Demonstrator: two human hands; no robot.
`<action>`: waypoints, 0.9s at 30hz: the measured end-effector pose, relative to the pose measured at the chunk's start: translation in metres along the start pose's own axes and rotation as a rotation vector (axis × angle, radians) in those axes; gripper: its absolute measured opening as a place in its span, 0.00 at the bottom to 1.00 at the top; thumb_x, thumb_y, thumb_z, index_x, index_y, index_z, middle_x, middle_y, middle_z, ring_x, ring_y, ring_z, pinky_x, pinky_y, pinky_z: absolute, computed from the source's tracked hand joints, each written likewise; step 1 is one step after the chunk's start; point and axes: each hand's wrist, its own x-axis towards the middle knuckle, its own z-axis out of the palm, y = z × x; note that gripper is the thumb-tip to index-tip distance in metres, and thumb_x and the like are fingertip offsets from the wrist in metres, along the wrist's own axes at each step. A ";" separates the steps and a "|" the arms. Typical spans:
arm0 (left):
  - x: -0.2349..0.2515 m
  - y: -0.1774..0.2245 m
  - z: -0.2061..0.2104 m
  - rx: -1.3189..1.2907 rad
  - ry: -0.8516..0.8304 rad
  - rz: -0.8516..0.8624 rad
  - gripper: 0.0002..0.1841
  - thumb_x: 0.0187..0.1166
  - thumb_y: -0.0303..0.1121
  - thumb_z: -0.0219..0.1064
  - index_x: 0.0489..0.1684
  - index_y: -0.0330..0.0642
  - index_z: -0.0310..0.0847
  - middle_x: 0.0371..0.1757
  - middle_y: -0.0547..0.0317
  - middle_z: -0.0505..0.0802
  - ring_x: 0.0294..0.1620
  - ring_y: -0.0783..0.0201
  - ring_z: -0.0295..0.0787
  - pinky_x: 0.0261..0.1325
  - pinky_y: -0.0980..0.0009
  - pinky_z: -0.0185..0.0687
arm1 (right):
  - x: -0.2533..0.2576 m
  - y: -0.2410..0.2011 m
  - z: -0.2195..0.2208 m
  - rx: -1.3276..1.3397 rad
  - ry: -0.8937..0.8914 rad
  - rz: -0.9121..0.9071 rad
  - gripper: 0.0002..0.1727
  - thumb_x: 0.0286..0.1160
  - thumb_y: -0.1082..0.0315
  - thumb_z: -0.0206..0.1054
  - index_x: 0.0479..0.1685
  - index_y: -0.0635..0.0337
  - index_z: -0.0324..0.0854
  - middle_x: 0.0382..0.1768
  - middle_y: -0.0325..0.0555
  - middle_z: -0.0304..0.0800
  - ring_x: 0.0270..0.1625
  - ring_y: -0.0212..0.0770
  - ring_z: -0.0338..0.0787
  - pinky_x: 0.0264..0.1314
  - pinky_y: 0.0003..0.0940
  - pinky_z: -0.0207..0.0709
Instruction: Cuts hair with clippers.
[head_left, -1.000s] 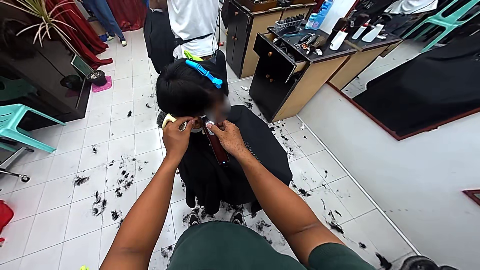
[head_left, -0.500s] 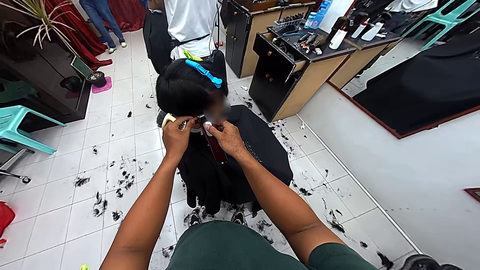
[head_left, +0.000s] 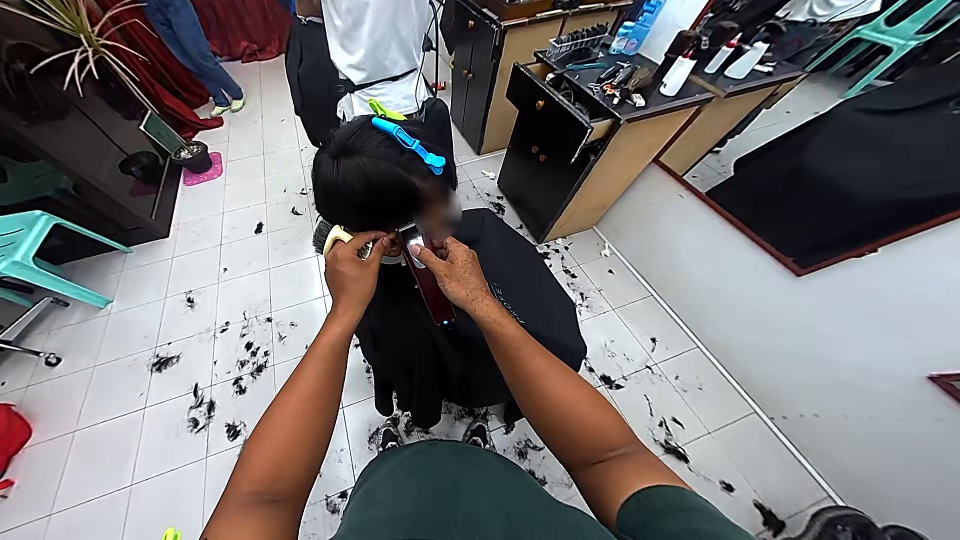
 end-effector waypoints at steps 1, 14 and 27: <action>0.000 0.000 0.000 -0.001 0.004 0.006 0.09 0.79 0.40 0.74 0.47 0.48 0.96 0.47 0.53 0.97 0.52 0.55 0.92 0.61 0.47 0.80 | 0.000 0.000 0.001 0.001 0.003 -0.043 0.25 0.84 0.49 0.67 0.62 0.65 0.81 0.40 0.54 0.91 0.39 0.46 0.91 0.47 0.47 0.86; 0.001 -0.001 -0.001 -0.004 0.002 0.002 0.09 0.79 0.40 0.74 0.46 0.47 0.96 0.47 0.53 0.97 0.53 0.55 0.92 0.62 0.47 0.80 | 0.002 0.006 0.000 0.031 -0.038 0.041 0.25 0.84 0.47 0.66 0.55 0.64 0.83 0.36 0.52 0.90 0.34 0.45 0.90 0.43 0.46 0.85; 0.001 -0.002 0.000 -0.024 -0.002 0.013 0.09 0.79 0.40 0.74 0.45 0.47 0.96 0.47 0.54 0.97 0.53 0.58 0.93 0.62 0.50 0.82 | 0.011 0.016 0.001 0.173 -0.041 0.082 0.26 0.87 0.45 0.61 0.52 0.62 0.84 0.33 0.51 0.90 0.31 0.44 0.90 0.38 0.44 0.86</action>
